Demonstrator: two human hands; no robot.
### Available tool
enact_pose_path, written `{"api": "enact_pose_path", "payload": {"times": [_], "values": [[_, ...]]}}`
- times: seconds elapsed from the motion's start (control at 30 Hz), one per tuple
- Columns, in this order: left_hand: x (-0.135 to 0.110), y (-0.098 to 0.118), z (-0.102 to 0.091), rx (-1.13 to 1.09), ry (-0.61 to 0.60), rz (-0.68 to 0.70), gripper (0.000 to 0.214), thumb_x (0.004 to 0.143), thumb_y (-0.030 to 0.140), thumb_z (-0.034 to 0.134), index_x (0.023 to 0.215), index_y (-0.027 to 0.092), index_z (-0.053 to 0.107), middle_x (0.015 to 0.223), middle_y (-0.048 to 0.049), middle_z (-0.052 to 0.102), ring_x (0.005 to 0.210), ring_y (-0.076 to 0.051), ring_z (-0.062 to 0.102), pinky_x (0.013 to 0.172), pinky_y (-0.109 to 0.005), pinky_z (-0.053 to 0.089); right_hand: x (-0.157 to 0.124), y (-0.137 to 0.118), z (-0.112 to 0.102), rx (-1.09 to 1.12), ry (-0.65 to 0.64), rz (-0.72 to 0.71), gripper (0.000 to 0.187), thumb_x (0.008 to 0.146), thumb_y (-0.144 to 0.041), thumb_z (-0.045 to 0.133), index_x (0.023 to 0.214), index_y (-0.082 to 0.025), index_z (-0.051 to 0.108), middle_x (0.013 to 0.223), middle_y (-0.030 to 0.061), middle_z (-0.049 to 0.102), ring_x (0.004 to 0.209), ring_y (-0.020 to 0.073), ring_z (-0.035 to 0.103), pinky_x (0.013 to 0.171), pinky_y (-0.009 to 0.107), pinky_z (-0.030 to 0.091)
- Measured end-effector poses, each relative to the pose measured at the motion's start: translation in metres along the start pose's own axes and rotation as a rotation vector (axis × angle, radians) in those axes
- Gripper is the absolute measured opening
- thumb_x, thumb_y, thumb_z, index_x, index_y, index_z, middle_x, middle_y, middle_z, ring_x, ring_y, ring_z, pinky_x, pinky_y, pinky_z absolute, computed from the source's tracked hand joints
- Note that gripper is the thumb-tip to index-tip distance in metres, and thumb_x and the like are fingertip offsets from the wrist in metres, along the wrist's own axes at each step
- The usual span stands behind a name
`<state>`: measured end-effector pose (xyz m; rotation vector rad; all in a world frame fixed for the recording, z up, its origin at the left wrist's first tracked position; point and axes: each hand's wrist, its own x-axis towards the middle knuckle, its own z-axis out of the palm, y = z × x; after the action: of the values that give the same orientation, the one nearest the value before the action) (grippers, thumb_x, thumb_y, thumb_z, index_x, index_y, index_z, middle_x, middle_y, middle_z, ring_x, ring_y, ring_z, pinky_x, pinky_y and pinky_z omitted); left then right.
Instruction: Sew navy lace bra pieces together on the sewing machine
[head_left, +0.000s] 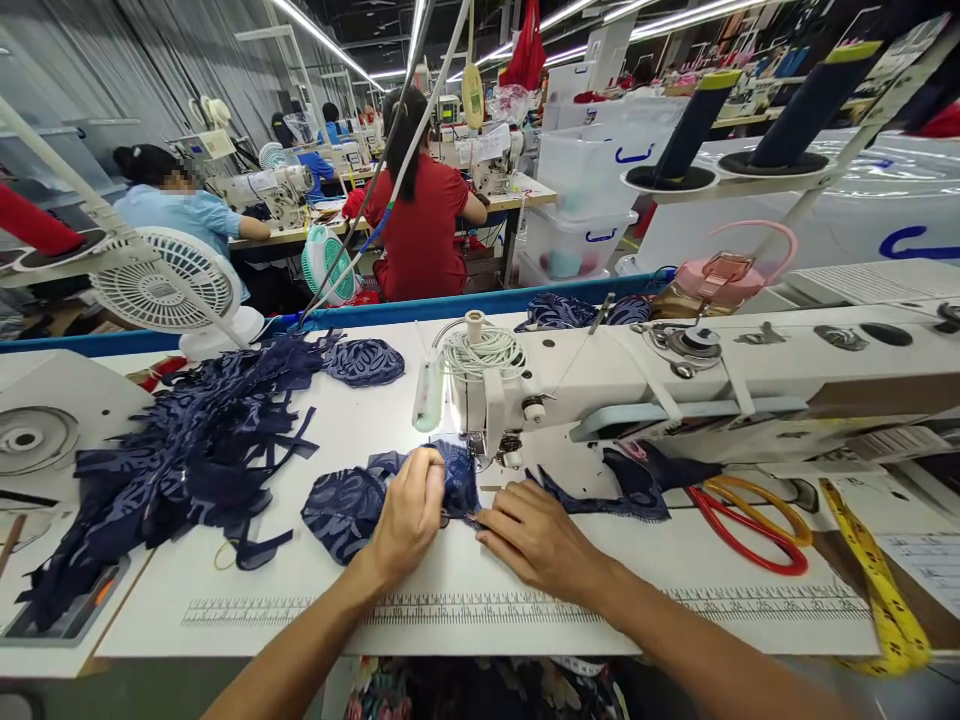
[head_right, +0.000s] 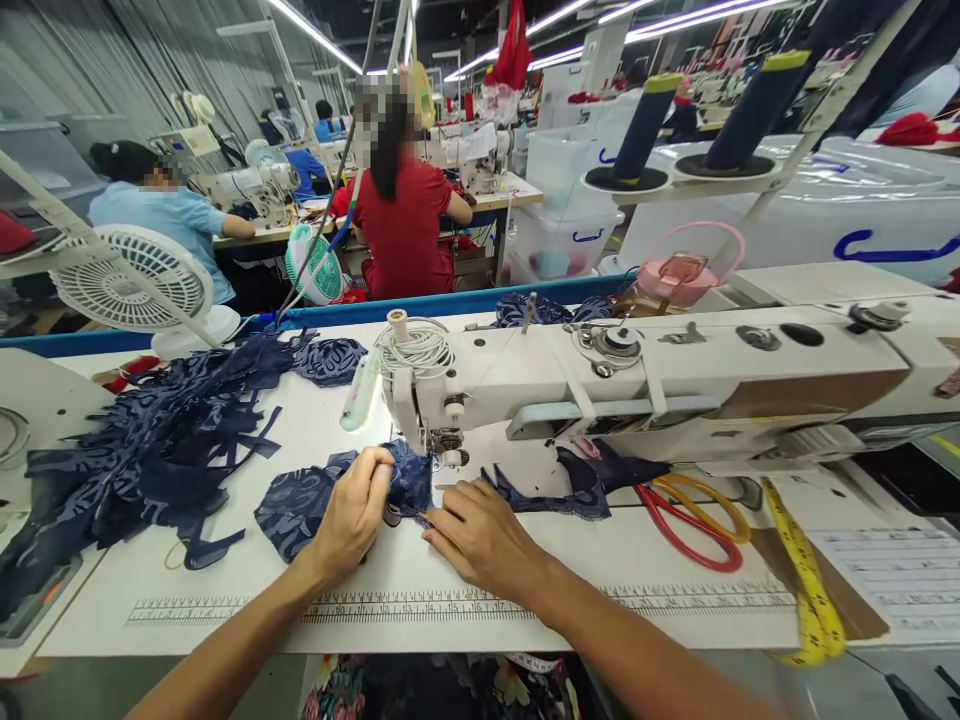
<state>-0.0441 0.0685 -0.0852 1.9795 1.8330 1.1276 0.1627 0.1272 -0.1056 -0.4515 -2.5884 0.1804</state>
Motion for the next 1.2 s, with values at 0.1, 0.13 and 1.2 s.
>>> {"api": "enact_pose_path", "payload": {"times": [0.1, 0.13, 1.2], "values": [[-0.002, -0.001, 0.001, 0.068, -0.142, 0.104, 0.024, 0.085, 0.012, 0.051, 0.109, 0.018, 0.052, 0.094, -0.0043, 0.055, 0.086, -0.018, 0.054, 0.075, -0.029, 0.047, 0.001, 0.003, 0.000, 0.041, 0.003, -0.011, 0.014, 0.095, -0.021, 0.050, 0.090, -0.016, 0.062, 0.088, 0.0055, 0.062, 0.084, 0.0174, 0.055, 0.078, 0.034, 0.041], [-0.004, -0.002, 0.003, 0.118, -0.167, 0.169, 0.025, 0.083, 0.009, 0.051, 0.106, 0.018, 0.054, 0.091, -0.0039, 0.054, 0.083, -0.018, 0.052, 0.072, -0.029, 0.046, 0.001, 0.003, -0.001, 0.053, 0.010, -0.027, 0.013, 0.095, -0.020, 0.049, 0.092, -0.016, 0.061, 0.094, 0.0066, 0.063, 0.090, 0.0181, 0.056, 0.082, 0.035, 0.041], [-0.002, -0.007, 0.026, 0.448, -0.106, 0.447, 0.028, 0.091, 0.003, 0.042, 0.107, 0.013, 0.062, 0.111, -0.0094, 0.068, 0.107, -0.023, 0.060, 0.108, -0.052, 0.032, 0.001, 0.013, -0.007, 0.051, 0.046, -0.008, 0.022, 0.096, -0.022, 0.049, 0.110, -0.016, 0.064, 0.111, 0.0079, 0.070, 0.097, 0.0195, 0.062, 0.098, 0.042, 0.038]]}}
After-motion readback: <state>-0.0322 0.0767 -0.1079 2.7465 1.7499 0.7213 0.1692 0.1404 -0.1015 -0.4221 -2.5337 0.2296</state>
